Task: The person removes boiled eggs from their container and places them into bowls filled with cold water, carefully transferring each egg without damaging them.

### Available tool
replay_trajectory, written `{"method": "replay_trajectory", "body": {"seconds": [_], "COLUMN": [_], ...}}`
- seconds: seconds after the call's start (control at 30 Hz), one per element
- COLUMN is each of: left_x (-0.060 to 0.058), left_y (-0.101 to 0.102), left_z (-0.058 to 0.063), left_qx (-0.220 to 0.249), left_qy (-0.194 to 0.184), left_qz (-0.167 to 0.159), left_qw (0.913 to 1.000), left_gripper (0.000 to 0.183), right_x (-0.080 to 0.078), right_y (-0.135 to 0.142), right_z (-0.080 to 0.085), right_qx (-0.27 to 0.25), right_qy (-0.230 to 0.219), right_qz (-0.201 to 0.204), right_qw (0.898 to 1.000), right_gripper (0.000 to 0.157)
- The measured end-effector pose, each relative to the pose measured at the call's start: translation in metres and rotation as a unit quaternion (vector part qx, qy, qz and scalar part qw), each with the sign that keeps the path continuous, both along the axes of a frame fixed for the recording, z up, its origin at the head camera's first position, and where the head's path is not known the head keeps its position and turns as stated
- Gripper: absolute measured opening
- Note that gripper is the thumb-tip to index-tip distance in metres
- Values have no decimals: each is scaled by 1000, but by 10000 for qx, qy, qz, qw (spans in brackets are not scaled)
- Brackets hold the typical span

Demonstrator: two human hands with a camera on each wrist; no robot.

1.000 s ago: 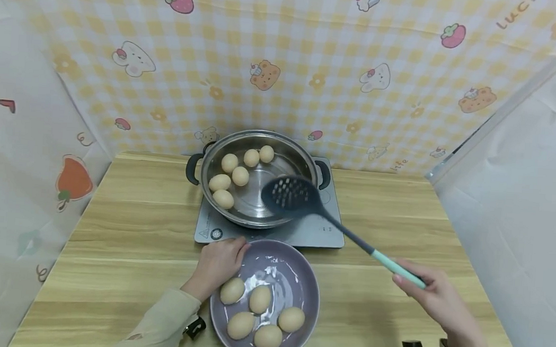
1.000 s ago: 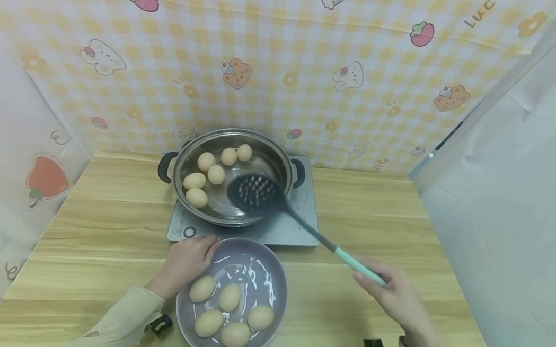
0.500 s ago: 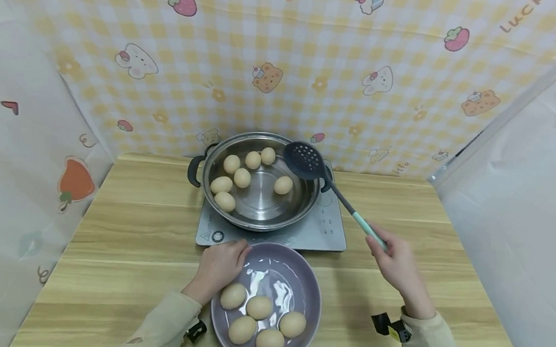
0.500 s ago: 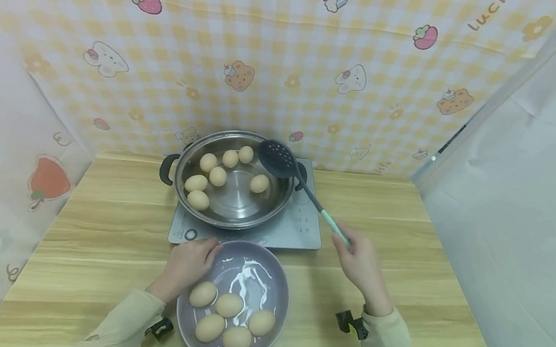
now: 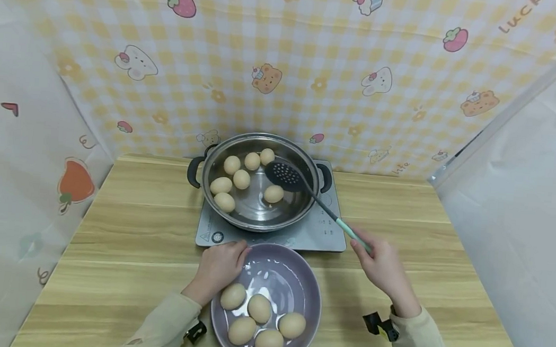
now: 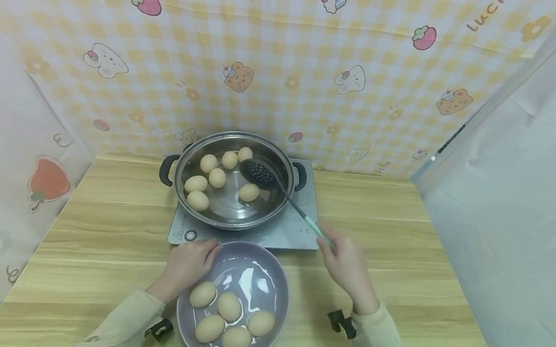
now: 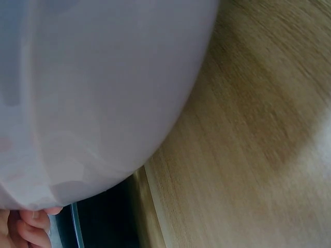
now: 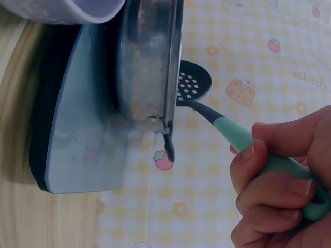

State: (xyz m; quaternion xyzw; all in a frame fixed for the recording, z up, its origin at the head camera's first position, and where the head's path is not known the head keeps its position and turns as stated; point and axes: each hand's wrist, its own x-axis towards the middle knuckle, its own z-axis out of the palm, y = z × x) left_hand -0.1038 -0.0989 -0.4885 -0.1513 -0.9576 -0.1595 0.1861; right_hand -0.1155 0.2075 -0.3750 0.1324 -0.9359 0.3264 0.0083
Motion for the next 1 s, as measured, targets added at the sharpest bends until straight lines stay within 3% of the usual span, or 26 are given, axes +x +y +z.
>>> {"method": "replay_trajectory", "body": {"seconds": [0.6,1.0], "left_x": [0,0], "left_y": [0,1], "left_z": [1,1], "left_qx": [-6,-11], "left_qy": [-95,-62], "left_qz": [41,18], "left_qw": [9999,10000], "left_gripper": [23,23], "right_x": [29,30], "right_y": [-10,-16], "right_z": [6,7], "right_qx": [64,-108], "right_qy": [-180,-152], "right_qz": [634,1129], "right_qw": [9978,9934], "right_gripper": [30,31]}}
